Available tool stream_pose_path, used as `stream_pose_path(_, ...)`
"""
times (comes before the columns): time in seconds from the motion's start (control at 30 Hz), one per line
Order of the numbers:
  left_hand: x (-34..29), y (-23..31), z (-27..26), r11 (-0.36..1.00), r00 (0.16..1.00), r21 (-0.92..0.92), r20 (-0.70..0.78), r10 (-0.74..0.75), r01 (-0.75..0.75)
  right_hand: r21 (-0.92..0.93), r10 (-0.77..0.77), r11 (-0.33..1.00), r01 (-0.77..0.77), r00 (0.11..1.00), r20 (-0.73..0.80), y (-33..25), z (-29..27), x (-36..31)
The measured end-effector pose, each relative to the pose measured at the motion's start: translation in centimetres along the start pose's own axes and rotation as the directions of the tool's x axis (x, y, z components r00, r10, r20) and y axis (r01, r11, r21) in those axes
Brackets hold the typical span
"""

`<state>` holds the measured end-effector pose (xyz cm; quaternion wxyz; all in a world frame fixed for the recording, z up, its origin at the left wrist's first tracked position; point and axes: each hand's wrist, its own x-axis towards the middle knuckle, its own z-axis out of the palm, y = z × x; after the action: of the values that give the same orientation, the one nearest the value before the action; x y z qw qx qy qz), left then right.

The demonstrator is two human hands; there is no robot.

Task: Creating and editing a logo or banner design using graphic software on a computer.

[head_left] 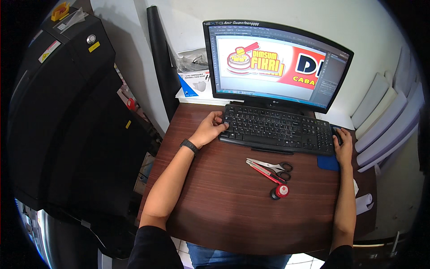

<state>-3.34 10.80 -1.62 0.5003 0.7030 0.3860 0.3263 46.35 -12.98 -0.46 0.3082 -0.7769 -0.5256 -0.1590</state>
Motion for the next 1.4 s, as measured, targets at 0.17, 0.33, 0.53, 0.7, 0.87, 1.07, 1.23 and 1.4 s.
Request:
stream_pose_path(0.17, -0.2, 0.5, 0.1, 1.0, 1.0, 0.017, -0.003, -0.006, 0.006, 0.005, 0.005, 1.0, -0.005, 1.0, 0.009, -0.1, -0.1, 0.0)
stream_pose_path(0.33, -0.1, 0.1, 0.0, 1.0, 1.0, 0.008, -0.002, -0.005, 0.005, 0.02, 0.006, 1.0, -0.006, 1.0, 0.003, -0.4, -0.1, 0.0)
stream_pose_path(0.53, -0.3, 0.9, 0.2, 1.0, 1.0, 0.008, 0.007, -0.01, 0.01, 0.02, -0.005, 1.0, 0.005, 1.0, -0.015, 0.1, 0.0, -0.1)
stream_pose_path(0.7, -0.2, 0.5, 0.0, 1.0, 1.0, 0.015, -0.002, -0.003, 0.003, 0.014, -0.008, 1.0, 0.008, 1.0, -0.019, -0.1, -0.1, 0.0)
stream_pose_path(0.87, -0.4, 1.0, 0.1, 0.999, 1.0, 0.032, -0.002, -0.015, 0.015, 0.01, -0.026, 1.0, 0.027, 0.999, -0.032, 0.3, 0.1, 0.0)
stream_pose_path(1.07, -0.3, 0.6, 0.0, 1.0, 1.0, 0.016, 0.002, -0.014, 0.014, 0.014, -0.023, 1.0, 0.023, 0.999, -0.034, -0.2, -0.1, 0.0)
stream_pose_path(1.23, -0.4, 0.8, 0.1, 1.0, 1.0, 0.007, 0.003, -0.025, 0.025, 0.028, -0.028, 0.999, 0.028, 0.999, -0.016, -0.5, -0.4, -0.1)
stream_pose_path(1.4, -0.2, 0.4, 0.0, 1.0, 1.0, 0.018, 0.003, -0.015, 0.014, 0.013, -0.032, 0.999, 0.033, 0.999, -0.031, -0.3, -0.1, 0.0)
